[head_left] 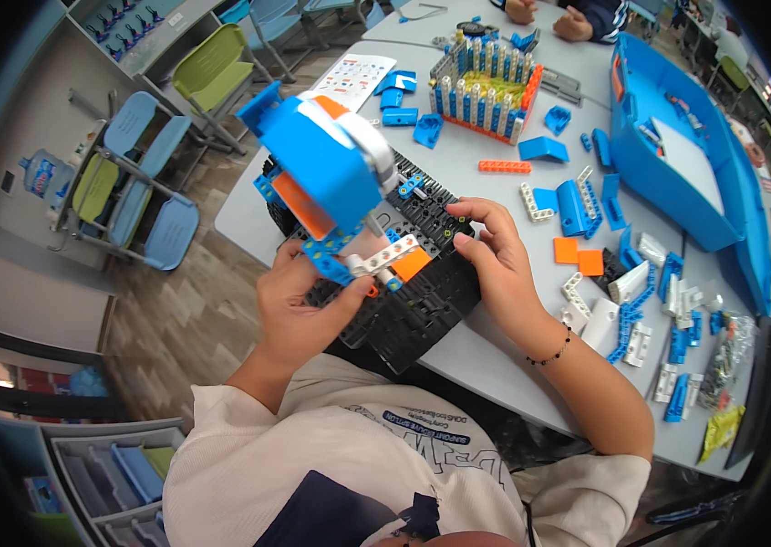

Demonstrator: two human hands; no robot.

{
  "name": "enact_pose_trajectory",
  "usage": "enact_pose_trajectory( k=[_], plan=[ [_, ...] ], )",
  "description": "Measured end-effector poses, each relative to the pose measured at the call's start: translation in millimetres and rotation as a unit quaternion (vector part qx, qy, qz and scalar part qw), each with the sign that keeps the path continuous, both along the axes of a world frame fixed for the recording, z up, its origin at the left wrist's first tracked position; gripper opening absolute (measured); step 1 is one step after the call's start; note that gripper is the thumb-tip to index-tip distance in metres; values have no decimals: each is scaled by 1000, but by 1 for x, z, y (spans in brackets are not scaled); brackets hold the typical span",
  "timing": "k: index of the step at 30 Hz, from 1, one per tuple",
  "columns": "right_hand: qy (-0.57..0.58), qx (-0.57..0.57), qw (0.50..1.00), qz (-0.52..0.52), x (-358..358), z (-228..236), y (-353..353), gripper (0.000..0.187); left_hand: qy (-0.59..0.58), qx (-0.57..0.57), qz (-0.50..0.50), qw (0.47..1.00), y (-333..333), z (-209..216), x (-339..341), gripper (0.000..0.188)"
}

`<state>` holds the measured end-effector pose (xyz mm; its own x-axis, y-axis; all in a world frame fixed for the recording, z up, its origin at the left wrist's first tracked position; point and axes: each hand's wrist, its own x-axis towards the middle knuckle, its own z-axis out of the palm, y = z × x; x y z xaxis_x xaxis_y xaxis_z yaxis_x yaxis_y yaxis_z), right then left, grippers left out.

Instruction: The person assembles a tracked robot using blue, orange, white, and black plastic building blocks. They pick pieces from a table and a blue storage case, attach them to the robot chassis, and occasionally rotate the assembly to fit additional components.

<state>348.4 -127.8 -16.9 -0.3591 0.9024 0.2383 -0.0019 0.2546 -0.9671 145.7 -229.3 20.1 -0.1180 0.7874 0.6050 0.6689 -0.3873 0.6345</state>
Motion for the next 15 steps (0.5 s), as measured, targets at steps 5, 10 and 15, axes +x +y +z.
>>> enact_pose_trajectory(
  k=[5,10,15],
  plan=[
    [35,18,999,-18,10,19,11,28,82,80,5,993,17,5,18,15],
    [-22,-17,998,53,21,48,5,27,87,131,-2,987,30,-1,24,16],
    [-47,-82,992,81,15,56,-2,15,75,136,-19,988,33,-9,24,17]
  ],
)
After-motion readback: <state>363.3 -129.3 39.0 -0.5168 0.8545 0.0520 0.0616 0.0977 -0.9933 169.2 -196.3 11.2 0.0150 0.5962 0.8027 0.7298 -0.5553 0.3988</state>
